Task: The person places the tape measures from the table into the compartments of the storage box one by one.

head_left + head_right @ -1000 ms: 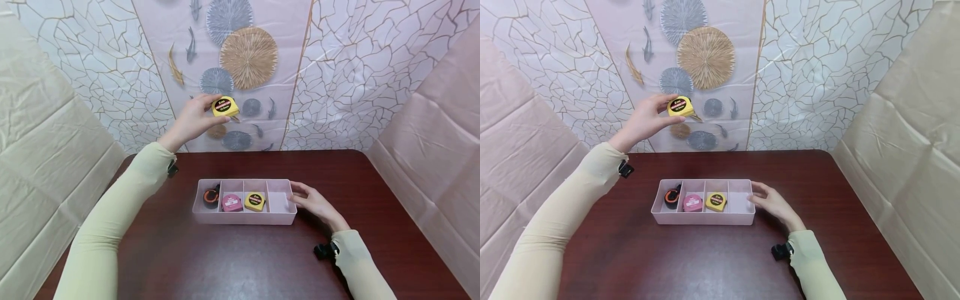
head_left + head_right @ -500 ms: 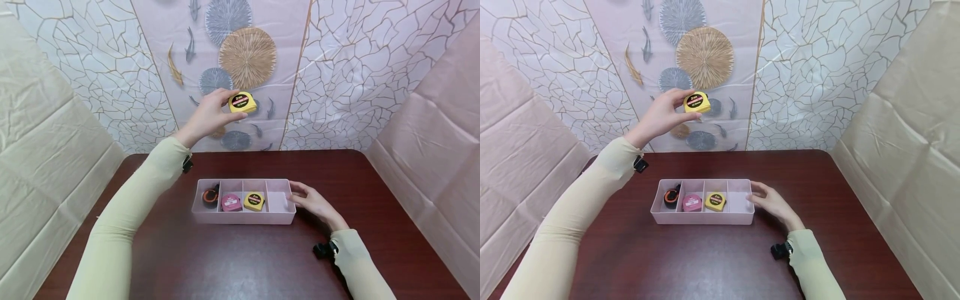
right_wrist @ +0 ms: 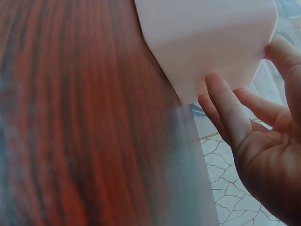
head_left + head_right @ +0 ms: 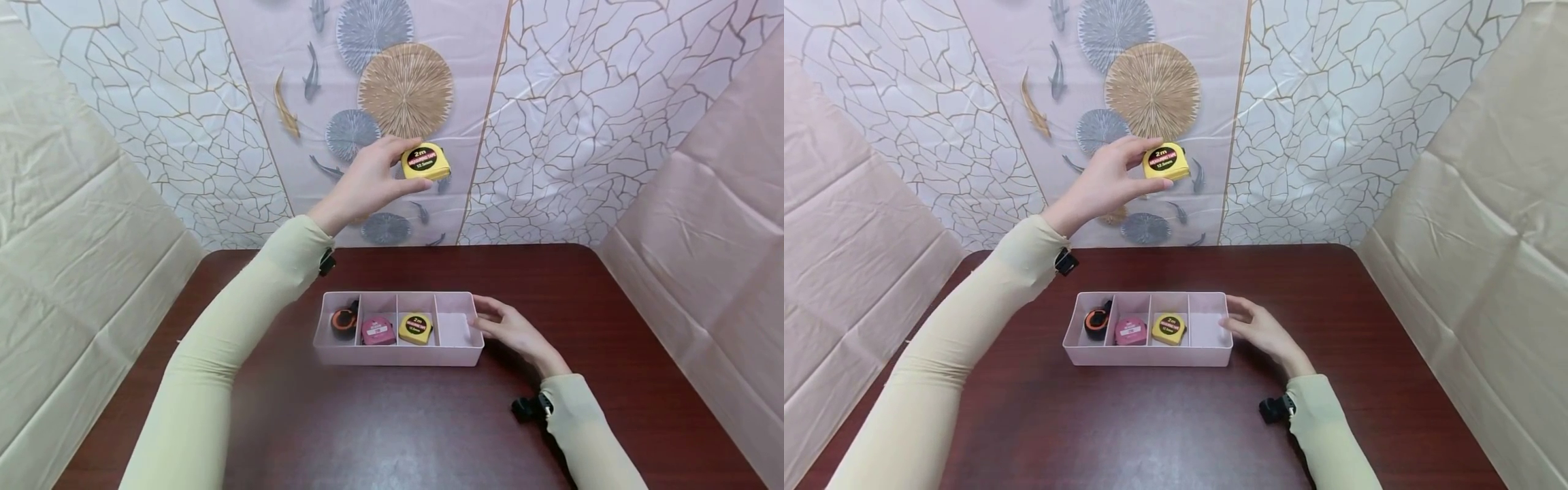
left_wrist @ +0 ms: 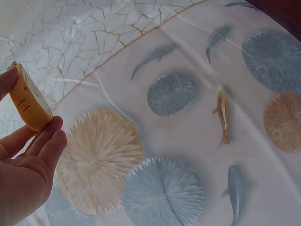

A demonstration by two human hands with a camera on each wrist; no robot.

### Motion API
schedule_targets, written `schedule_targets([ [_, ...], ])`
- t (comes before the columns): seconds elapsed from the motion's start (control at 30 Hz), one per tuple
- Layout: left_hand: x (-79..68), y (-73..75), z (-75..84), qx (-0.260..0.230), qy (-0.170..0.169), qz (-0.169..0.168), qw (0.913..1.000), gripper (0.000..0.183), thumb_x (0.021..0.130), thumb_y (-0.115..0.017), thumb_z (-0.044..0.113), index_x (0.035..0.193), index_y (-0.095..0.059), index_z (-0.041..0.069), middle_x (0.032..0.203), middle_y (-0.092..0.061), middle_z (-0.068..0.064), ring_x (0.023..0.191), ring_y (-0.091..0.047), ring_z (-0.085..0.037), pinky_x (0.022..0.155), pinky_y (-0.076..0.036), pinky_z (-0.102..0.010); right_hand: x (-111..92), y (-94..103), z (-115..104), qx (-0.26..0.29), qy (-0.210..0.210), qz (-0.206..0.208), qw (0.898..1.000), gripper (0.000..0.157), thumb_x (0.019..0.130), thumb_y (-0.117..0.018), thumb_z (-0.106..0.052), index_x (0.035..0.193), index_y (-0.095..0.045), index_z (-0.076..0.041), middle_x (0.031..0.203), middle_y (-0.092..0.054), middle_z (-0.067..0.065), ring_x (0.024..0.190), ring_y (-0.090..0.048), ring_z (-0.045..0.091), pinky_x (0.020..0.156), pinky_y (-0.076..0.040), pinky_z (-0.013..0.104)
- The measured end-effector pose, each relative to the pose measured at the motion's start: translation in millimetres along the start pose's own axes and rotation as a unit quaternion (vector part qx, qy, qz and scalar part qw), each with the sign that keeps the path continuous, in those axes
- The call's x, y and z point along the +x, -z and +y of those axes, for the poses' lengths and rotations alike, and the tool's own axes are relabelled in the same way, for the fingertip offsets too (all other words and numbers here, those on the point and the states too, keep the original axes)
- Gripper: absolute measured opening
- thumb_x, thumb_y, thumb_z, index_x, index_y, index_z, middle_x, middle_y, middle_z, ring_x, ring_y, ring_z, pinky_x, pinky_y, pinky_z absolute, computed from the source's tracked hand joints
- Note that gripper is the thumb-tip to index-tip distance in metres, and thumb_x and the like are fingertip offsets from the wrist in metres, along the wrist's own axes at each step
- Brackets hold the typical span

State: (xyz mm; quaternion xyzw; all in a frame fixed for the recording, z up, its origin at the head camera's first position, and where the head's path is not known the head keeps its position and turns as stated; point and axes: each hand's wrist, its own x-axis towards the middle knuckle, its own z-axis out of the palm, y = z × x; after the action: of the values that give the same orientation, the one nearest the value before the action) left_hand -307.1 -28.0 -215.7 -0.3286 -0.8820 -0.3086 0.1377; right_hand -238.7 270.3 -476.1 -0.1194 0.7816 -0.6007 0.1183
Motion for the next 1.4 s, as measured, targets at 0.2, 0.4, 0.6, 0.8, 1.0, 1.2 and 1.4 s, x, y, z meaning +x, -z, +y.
schedule_targets([
  [0.2, -2.2, -8.6, 2.0, 0.003, -0.029, -0.007, 0.9996, 0.071, 0.087, -0.08, 0.035, 0.146, -0.052, 0.007, 0.137, -0.058, -0.006, 0.12, -0.053, -0.016, 0.1, -0.042, -0.026, 0.4, -0.4, -0.1, -0.006, 0.001, -0.002, 1.0, 0.068, 0.098, -0.068, -0.013, 0.153, -0.033, 0.006, 0.149, -0.041, 0.032, 0.131, -0.05, 0.043, 0.089, -0.055, 0.027],
  [0.4, -7.3, -22.1, -0.8, 0.002, -0.057, -0.016, 0.9983, 0.067, 0.088, -0.08, 0.032, 0.143, -0.055, 0.004, 0.135, -0.059, -0.01, 0.121, -0.054, -0.02, 0.101, -0.042, -0.029, -2.8, 1.1, 3.2, -0.047, 0.002, 0.002, 0.999, 0.066, 0.098, -0.068, -0.015, 0.152, -0.036, 0.006, 0.149, -0.044, 0.03, 0.13, -0.051, 0.043, 0.089, -0.055, 0.028],
  [0.6, -7.1, -30.9, -1.5, -0.016, -0.065, -0.024, 0.9975, 0.066, 0.088, -0.079, 0.031, 0.142, -0.055, 0.002, 0.137, -0.059, -0.011, 0.123, -0.053, -0.019, 0.103, -0.04, -0.025, -4.4, -2.9, -5.5, -0.199, 0.03, 0.059, 0.978, 0.053, 0.096, -0.064, -0.011, 0.144, -0.049, 0.007, 0.127, -0.064, 0.025, 0.111, -0.067, 0.034, 0.086, -0.054, 0.03],
  [0.8, -7.4, -37.5, 0.7, -0.009, -0.069, -0.033, 0.997, 0.067, 0.088, -0.08, 0.033, 0.142, -0.055, 0.003, 0.131, -0.061, -0.009, 0.115, -0.056, -0.016, 0.099, -0.041, -0.024, -2.9, -5.3, -9.9, -0.234, 0.016, 0.067, 0.97, 0.051, 0.096, -0.063, -0.012, 0.141, -0.051, 0.009, 0.117, -0.069, 0.025, 0.105, -0.069, 0.031, 0.09, -0.053, 0.043],
  [1.0, -10.4, -41.3, 1.8, -0.004, -0.059, -0.037, 0.9976, 0.067, 0.088, -0.08, 0.036, 0.143, -0.055, 0.006, 0.133, -0.06, -0.007, 0.114, -0.055, -0.014, 0.098, -0.042, -0.023, -1.5, -7.6, -9.4, -0.215, 0.024, 0.069, 0.974, 0.051, 0.095, -0.063, -0.01, 0.141, -0.051, 0.008, 0.123, -0.066, 0.026, 0.108, -0.068, 0.033, 0.087, -0.055, 0.036],
  [1.2, -13.1, -46.6, 0.1, 0.006, -0.056, -0.05, 0.9972, 0.069, 0.087, -0.08, 0.038, 0.144, -0.055, 0.009, 0.133, -0.059, -0.006, 0.112, -0.056, -0.014, 0.097, -0.044, -0.025, -2.7, -9.2, -12.4, -0.135, 0.008, 0.065, 0.989, 0.056, 0.095, -0.069, -0.012, 0.143, -0.049, 0.008, 0.135, -0.059, 0.027, 0.117, -0.063, 0.038, 0.081, -0.055, 0.023],
  [1.4, -13.6, -51.6, -2.6, 0.0, -0.062, -0.06, 0.9963, 0.07, 0.087, -0.08, 0.038, 0.145, -0.054, 0.007, 0.135, -0.058, -0.006, 0.11, -0.057, -0.014, 0.094, -0.045, -0.025, -9.5, -8.3, -22.2, -0.066, -0.038, 0.057, 0.995, 0.067, 0.093, -0.075, -0.02, 0.148, -0.045, 0.002, 0.142, -0.055, 0.024, 0.124, -0.059, 0.036, 0.083, -0.054, 0.023],
])
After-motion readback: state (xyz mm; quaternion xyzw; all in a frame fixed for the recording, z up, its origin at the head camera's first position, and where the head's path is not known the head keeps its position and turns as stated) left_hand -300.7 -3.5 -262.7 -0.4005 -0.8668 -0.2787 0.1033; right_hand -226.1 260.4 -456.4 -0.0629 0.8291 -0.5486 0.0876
